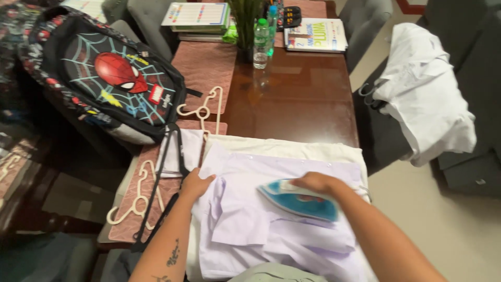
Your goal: Ironing a white school shirt on a dining table.
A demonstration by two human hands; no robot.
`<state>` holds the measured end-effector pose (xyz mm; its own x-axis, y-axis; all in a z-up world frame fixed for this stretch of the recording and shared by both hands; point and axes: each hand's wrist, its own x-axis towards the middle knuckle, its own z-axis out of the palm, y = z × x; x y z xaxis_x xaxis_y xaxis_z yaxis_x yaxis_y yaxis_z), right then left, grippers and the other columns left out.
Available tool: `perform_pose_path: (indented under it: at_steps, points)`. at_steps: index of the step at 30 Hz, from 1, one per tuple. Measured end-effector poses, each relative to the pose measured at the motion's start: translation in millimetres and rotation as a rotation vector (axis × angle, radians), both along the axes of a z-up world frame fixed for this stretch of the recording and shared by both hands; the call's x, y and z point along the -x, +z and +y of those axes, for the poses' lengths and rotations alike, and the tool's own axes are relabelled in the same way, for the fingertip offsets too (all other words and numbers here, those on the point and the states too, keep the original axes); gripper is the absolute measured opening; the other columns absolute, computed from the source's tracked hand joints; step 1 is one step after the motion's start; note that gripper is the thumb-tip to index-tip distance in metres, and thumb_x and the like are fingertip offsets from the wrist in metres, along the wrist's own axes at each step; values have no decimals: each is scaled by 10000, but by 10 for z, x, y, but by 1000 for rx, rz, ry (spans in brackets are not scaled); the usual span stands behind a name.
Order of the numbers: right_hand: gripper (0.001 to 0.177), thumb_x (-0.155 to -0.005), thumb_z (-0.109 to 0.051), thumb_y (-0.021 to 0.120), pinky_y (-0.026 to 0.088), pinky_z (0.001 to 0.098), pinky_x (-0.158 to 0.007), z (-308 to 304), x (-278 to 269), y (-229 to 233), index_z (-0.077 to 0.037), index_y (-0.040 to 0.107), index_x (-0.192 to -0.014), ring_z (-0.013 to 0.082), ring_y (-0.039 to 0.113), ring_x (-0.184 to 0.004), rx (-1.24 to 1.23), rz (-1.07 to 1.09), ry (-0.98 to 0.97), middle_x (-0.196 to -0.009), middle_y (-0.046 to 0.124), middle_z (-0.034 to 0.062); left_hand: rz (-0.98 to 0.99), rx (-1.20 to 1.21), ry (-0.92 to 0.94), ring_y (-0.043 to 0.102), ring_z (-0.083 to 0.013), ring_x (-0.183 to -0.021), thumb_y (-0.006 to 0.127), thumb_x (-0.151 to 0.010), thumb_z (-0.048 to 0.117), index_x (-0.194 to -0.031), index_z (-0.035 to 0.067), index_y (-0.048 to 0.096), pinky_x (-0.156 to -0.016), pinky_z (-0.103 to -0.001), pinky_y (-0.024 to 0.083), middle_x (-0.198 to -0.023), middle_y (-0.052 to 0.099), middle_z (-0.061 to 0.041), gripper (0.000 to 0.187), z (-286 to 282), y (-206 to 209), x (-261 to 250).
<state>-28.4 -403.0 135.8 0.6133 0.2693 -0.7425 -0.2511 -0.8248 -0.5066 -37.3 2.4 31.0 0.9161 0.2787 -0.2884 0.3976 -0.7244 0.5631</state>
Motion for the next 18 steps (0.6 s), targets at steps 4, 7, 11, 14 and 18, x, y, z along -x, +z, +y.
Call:
perform_pose_path:
  at_steps: [4, 7, 11, 14, 18]
  points:
    - [533, -939, -519, 553, 428, 355, -485, -795, 153, 112, -52, 792, -848, 173, 506, -465, 27, 63, -119, -643, 662, 47, -193, -275, 38, 563, -467, -1211, 825, -723, 589, -1386, 83, 513, -953, -542, 456, -1311, 604, -267, 891, -293, 409, 218]
    - [495, -912, -535, 562, 474, 352, -605, -1007, 214, 233, -97, 791, -938, 183, 574, -552, 88, -23, -100, -682, 695, 49, -313, -342, 3, 607, -461, -1139, 795, -729, 619, -1346, 118, 496, -893, -541, 487, -1224, 644, -249, 848, -664, 970, 482]
    - [532, -907, -598, 541, 520, 327, -778, -901, 186, 276, -172, 793, -1103, 157, 712, -743, 296, -210, 76, -845, 795, 59, 60, -164, -114, 665, -433, -1092, 791, -792, 617, -1409, 159, 380, -922, -514, 525, -1123, 691, -223, 870, -996, 1254, 731]
    - [544, -861, -568, 637, 578, 343, -643, -631, 172, 98, -122, 745, -1155, 171, 746, -686, 94, -176, -79, -934, 778, 39, 196, -170, -147, 665, -430, -1086, 822, -814, 406, -1462, 176, 279, -910, -508, 523, -1138, 678, -247, 877, -930, 684, 794]
    - [535, -881, -570, 605, 512, 348, -561, -68, 199, 308, -109, 769, -1099, 195, 628, -570, 85, -165, 20, -776, 759, 75, 158, -68, -119, 685, -427, -1081, 776, -854, 205, -1469, 222, 292, -925, -491, 528, -1117, 704, -259, 782, -816, 780, 795]
